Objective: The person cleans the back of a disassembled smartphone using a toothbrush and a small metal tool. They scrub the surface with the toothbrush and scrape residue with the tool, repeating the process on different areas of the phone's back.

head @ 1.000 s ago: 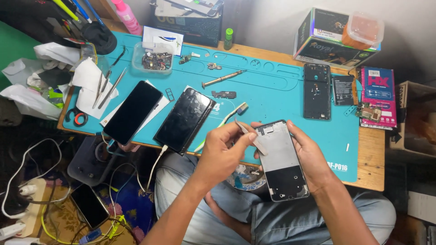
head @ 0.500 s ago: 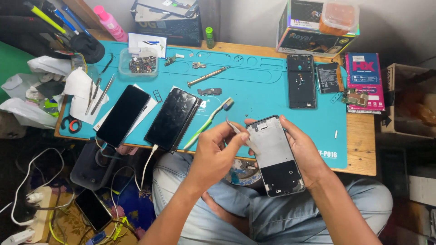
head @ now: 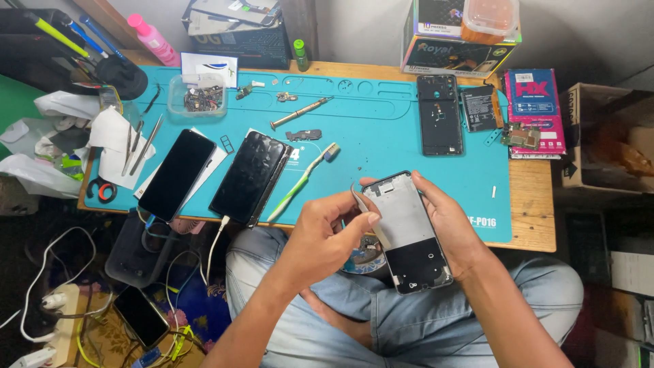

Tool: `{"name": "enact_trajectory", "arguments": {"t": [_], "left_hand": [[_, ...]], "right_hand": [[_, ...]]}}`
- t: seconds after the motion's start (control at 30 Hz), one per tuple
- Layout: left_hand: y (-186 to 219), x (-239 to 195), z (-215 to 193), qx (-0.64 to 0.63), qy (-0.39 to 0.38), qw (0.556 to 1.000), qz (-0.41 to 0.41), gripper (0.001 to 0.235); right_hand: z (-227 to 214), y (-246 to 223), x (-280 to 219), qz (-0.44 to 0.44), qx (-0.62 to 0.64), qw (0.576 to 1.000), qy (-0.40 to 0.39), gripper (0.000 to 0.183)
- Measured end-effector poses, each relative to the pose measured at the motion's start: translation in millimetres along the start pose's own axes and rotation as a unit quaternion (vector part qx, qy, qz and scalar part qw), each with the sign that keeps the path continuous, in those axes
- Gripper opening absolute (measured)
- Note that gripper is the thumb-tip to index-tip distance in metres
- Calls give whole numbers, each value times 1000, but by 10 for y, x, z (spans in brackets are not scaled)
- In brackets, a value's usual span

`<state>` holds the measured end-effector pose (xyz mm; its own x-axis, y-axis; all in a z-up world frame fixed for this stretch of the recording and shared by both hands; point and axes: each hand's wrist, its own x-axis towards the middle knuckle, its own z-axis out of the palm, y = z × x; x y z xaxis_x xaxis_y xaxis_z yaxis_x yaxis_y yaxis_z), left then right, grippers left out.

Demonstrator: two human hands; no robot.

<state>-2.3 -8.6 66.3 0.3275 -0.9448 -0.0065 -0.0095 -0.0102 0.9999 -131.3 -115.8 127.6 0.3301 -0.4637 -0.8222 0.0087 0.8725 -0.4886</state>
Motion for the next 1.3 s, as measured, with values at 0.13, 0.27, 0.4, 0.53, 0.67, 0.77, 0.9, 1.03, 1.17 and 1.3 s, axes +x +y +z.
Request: {"name": "enact_trajectory", "arguments": {"t": [0.13, 0.27, 0.4, 0.53, 0.67, 0.77, 0.9, 1.03, 1.17, 1.3], "left_hand": [[66, 21, -55, 19, 47, 999, -2, 9], [-47, 53, -26, -4, 72, 997, 5, 10], [65, 38, 102, -39, 87, 995, 11, 9], [-126, 68, 57, -60, 148, 987, 19, 14], [-98, 85, 21, -48, 109, 993, 10, 11], [-40, 54, 11, -54, 101, 993, 1, 11], [-125, 61, 18, -98, 112, 988, -31, 12], [-122, 68, 23, -66, 120, 990, -25, 12], [-183, 68, 35, -67, 146, 987, -25, 12], [-171, 49, 92, -51, 120, 991, -17, 9]], "right_hand": [[-30, 19, 7, -2, -12, 1000, 4, 50], [-80, 70, 152, -1, -18, 999, -30, 53], [-320, 235, 452, -14, 1, 1000, -9, 48], [-256, 227, 388, -15, -14, 1000, 4, 49], [-129, 204, 231, -11, -28, 999, 11, 51], [-130, 202, 267, -16, -26, 999, 11, 50], [-172, 193, 295, -26, -41, 999, 13, 50], [-152, 228, 276, -26, -36, 999, 12, 51], [-123, 269, 255, -24, -31, 999, 2, 50], [-88, 276, 170, -19, -19, 1000, -6, 48]]}}
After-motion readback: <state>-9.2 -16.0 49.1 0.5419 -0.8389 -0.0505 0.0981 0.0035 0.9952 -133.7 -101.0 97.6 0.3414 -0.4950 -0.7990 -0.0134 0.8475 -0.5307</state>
